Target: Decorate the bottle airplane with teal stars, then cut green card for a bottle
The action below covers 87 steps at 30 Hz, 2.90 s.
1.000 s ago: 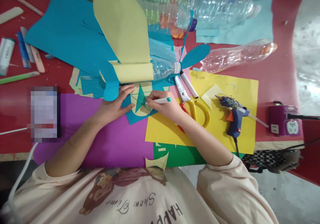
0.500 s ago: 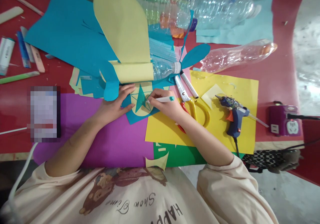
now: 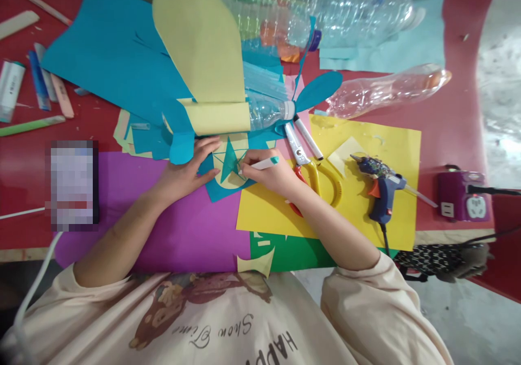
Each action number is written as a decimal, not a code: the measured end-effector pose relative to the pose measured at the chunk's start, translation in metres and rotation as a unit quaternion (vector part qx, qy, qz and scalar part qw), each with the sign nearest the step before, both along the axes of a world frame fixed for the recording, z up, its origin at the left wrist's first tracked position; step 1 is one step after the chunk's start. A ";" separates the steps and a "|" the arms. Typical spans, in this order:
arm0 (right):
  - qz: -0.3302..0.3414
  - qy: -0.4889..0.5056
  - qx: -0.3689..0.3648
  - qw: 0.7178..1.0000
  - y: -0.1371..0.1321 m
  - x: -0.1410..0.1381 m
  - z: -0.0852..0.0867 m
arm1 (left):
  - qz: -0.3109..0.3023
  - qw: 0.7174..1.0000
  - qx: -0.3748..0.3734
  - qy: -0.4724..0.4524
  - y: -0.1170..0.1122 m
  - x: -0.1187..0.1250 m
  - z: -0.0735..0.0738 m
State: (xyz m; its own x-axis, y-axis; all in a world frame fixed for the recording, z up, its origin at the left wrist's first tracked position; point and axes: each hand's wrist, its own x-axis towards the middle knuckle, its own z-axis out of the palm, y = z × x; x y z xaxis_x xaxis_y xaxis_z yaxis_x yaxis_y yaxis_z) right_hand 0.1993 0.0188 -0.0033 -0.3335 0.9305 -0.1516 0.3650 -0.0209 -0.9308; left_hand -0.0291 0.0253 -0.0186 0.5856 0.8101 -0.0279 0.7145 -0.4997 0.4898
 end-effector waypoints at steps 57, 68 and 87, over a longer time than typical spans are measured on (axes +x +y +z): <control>0.005 0.012 -0.011 1.000 -0.001 0.001 0.001 | 0.004 1.000 -0.001 0.012 0.001 0.001 0.000; -0.072 0.036 -0.006 0.997 -0.001 0.000 0.001 | 0.002 1.000 -0.002 0.001 0.000 0.000 0.002; 0.002 0.007 -0.007 1.000 -0.002 0.001 0.002 | 0.001 1.000 0.003 0.013 0.001 0.000 0.000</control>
